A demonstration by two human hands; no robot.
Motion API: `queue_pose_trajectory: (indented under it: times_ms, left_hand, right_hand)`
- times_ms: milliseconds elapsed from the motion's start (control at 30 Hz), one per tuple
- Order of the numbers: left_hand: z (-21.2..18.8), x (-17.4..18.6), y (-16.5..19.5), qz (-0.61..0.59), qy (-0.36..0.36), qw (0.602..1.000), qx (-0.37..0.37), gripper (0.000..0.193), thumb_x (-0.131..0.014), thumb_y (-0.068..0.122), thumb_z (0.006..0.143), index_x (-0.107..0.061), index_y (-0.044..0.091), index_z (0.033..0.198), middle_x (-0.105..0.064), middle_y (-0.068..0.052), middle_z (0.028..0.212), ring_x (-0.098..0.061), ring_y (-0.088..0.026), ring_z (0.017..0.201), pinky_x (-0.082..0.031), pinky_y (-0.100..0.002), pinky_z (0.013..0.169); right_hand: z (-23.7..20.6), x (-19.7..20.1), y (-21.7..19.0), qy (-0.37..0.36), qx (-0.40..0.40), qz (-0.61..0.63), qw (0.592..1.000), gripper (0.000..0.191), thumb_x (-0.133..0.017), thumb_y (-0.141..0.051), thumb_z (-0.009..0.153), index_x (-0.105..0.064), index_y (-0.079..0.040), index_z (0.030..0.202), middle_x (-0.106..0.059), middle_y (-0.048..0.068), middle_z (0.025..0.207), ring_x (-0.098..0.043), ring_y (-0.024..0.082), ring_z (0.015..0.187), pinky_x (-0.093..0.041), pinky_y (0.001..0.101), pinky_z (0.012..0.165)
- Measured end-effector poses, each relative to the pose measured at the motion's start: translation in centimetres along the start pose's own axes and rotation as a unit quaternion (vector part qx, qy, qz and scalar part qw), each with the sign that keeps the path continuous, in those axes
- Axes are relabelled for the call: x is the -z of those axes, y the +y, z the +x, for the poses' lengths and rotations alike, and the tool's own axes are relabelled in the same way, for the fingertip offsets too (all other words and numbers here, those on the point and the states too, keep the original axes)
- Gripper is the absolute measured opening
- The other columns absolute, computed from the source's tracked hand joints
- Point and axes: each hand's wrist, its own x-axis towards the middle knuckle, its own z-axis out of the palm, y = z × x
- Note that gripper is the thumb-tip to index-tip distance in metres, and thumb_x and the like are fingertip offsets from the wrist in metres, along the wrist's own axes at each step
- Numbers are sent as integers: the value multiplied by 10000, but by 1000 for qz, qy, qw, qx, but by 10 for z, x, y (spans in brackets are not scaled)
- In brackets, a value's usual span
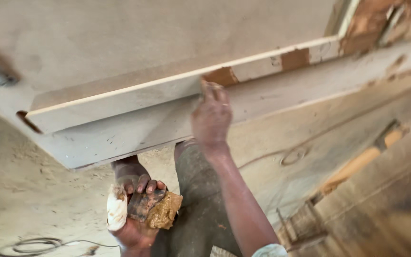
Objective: The person applies brown wood filler by hand onto a wooden furniture panel, dabbing the paste over holes, notches and scratches along the panel edges and surface. They hold a lump of filler in one hand and a small applicator pad in the other, working across different spots on the panel.
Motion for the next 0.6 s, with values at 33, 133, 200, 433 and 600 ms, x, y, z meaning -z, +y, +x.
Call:
queue_pose_trajectory:
  times_ms: [33,133,200,433,600]
  left_hand:
    - [-1,1,3,3,7,1000,10,254,-667,284,1014,-543,88,1119,-483,-102,1099,-506,-279,1109,-352,-518,1201]
    - [2,6,17,-15,-10,999,44,275,-674,297,980,-545,89,1106,-482,-97,1086,-509,-272,1084,-349,-506,1211]
    - [2,11,31,-12,-8,999,34,284,-676,309,982,-539,89,1100,-481,-97,1076,-509,-268,1075,-355,-498,1205]
    - [-7,29,97,19,35,999,-10,301,-673,342,1029,-519,90,1085,-476,-92,1043,-501,-250,1055,-373,-500,1177]
    - [-17,43,144,-19,38,999,-6,281,-670,346,1026,-512,114,1046,-480,-71,1046,-504,-237,1075,-357,-506,1204]
  right_hand:
    - [-5,-4,-9,-12,2,10,1000,488,-538,49,864,-625,65,1344,-695,249,1231,-689,370,1098,-607,433,898]
    - [-12,-2,-19,-96,-51,46,993,411,-525,-1,970,-608,45,1370,-662,254,1263,-671,367,1114,-600,417,890]
    - [-13,5,-21,-110,-27,54,992,340,-549,-42,1023,-628,10,1349,-670,226,1253,-671,360,1138,-590,430,934]
    - [-34,5,-44,-155,-103,130,974,323,-563,-73,1001,-623,5,1308,-666,195,1172,-721,324,1004,-620,430,888]
    - [-52,-26,-91,-28,15,74,997,325,-600,21,972,-622,61,1294,-643,235,1202,-666,369,1112,-575,450,939]
